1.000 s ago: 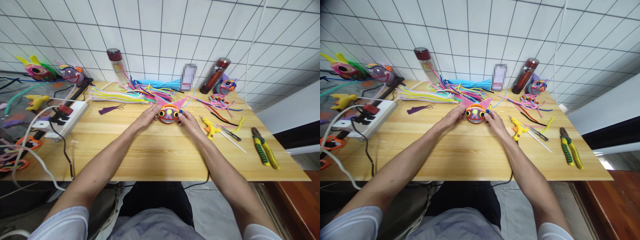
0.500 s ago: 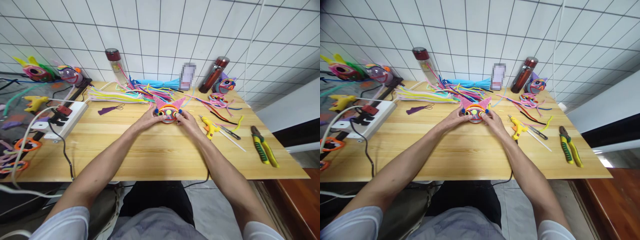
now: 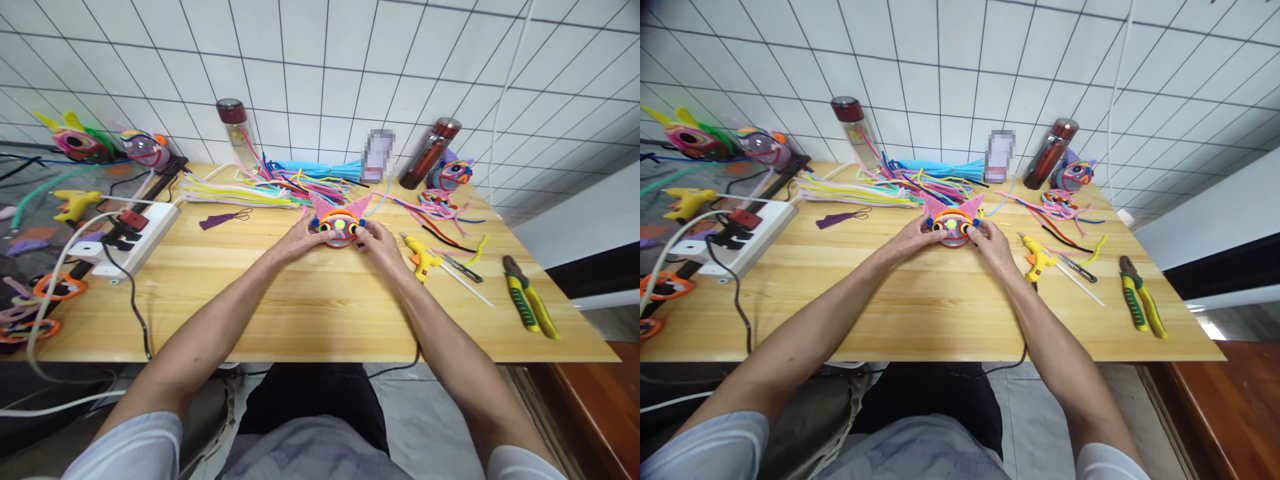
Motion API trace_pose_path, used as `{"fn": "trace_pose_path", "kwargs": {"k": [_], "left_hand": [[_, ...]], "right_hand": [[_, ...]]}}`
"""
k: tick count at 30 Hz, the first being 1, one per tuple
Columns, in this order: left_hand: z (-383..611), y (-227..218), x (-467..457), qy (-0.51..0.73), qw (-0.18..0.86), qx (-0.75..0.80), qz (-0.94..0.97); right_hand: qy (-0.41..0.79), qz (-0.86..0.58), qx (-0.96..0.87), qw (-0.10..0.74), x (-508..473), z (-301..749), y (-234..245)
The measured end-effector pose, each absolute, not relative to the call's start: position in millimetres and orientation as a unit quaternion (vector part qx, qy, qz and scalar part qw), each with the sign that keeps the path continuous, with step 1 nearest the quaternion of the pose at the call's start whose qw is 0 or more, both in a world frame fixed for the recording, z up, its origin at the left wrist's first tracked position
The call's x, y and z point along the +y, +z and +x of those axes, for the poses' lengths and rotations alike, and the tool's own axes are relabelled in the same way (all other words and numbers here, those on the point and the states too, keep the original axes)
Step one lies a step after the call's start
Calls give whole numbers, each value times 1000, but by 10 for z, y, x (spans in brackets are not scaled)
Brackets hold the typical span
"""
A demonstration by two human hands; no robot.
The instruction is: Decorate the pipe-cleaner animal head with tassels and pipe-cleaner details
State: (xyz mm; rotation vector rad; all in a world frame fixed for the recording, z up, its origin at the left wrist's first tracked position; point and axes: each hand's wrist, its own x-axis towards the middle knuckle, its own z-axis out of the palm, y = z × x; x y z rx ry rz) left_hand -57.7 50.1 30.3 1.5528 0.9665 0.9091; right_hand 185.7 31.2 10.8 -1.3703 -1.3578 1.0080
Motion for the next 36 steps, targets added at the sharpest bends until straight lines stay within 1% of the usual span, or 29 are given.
{"fn": "trace_pose_path", "kwargs": {"k": [4, 6, 15, 19, 25, 27, 31, 36], "left_hand": [[-572, 322, 476, 380, 521, 408, 647], [-567, 326, 470, 382, 522, 407, 645], [-542, 312, 495, 397, 514, 394, 650], [-542, 329, 483, 394, 514, 396, 651], [-558, 308, 472, 394, 526, 379, 651], [-562, 300, 472, 393, 532, 378, 648], [-564, 295, 474, 393, 538, 375, 645], [-561, 305, 483, 391, 540, 372, 646]], "right_hand": [[235, -588, -574, 519, 247, 1897, 195], [179, -576, -603, 522, 212, 1907, 235], [82, -548, -704, 444, 193, 1799, 236], [122, -544, -701, 446, 205, 1809, 252], [199, -571, -602, 522, 211, 1940, 315], [219, -589, -565, 534, 249, 2023, 314], [274, -600, -525, 538, 355, 2158, 238], [388, -545, -532, 519, 396, 2065, 83]]}}
